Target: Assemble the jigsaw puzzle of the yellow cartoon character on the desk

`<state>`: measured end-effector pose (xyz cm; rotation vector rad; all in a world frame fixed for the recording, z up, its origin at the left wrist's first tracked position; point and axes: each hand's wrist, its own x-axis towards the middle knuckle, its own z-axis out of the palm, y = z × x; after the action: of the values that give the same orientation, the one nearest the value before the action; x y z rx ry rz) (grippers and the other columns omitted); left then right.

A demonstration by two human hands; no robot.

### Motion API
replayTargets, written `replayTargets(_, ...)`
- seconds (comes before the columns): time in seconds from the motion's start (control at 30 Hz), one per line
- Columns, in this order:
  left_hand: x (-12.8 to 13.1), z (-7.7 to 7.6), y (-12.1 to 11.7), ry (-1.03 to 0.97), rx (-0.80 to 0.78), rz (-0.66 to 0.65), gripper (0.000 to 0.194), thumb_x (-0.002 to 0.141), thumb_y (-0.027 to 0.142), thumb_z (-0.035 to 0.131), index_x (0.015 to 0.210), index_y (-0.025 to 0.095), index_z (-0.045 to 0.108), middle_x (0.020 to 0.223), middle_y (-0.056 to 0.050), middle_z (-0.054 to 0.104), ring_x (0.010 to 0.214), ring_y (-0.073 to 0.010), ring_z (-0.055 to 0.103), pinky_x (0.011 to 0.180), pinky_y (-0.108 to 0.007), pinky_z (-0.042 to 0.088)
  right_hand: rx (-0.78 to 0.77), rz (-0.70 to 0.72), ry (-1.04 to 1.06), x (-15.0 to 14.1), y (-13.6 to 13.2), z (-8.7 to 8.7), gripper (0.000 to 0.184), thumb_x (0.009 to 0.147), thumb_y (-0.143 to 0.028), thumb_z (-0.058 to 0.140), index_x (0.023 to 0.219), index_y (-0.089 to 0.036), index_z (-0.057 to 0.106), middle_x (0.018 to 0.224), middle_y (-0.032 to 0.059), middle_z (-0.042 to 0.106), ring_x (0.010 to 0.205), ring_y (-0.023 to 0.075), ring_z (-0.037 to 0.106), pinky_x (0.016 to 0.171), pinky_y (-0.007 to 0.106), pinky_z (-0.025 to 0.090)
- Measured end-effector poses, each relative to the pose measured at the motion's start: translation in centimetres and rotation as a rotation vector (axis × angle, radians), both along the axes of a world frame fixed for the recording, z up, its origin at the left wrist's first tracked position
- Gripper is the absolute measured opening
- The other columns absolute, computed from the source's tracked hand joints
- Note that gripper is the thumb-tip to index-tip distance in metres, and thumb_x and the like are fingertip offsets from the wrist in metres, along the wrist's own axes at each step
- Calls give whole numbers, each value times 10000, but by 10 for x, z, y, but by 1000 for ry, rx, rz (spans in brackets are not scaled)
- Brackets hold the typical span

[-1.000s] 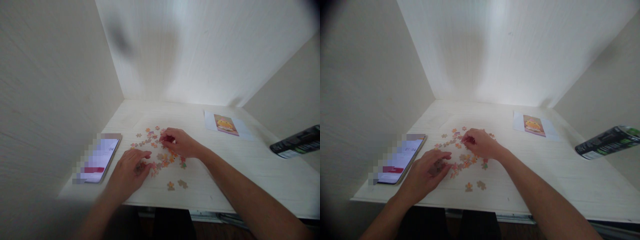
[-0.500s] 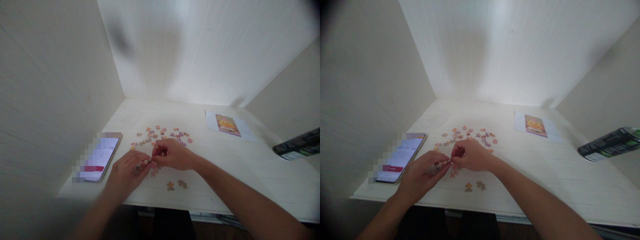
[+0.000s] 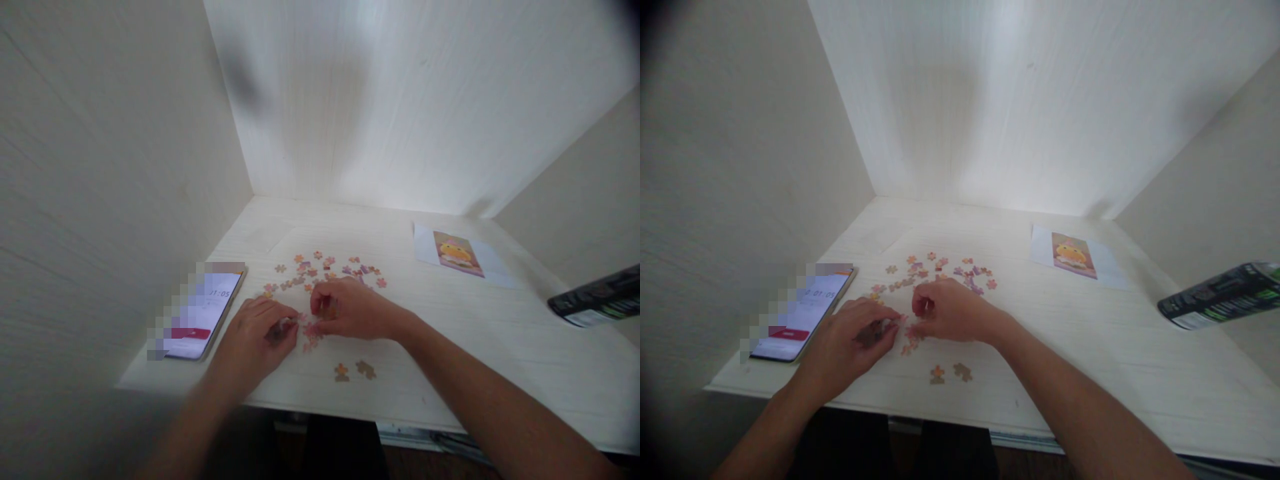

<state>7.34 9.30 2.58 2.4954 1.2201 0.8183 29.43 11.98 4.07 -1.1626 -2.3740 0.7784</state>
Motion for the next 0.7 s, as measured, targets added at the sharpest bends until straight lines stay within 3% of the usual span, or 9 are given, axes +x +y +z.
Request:
replayTargets(0.23,1,2,1,-19,-108,15,90,795,188,583,850,217,649,836,8,668,838,-170,574,810,-367,450,112,140,-34,-9,-5,-7,148,770,-310,707,830,-189,648,755,-3,654,723,131,540,728,263,387)
replayTargets(0.7,2,-1,0,20,-45,-59,140,829,205,584,894,245,701,885,-1,661,857,-154,565,817,-360,446,72,146,-20,-1,3,-5,162,839,-311,670,928,-179,701,824,25,688,757,128,574,740,252,405)
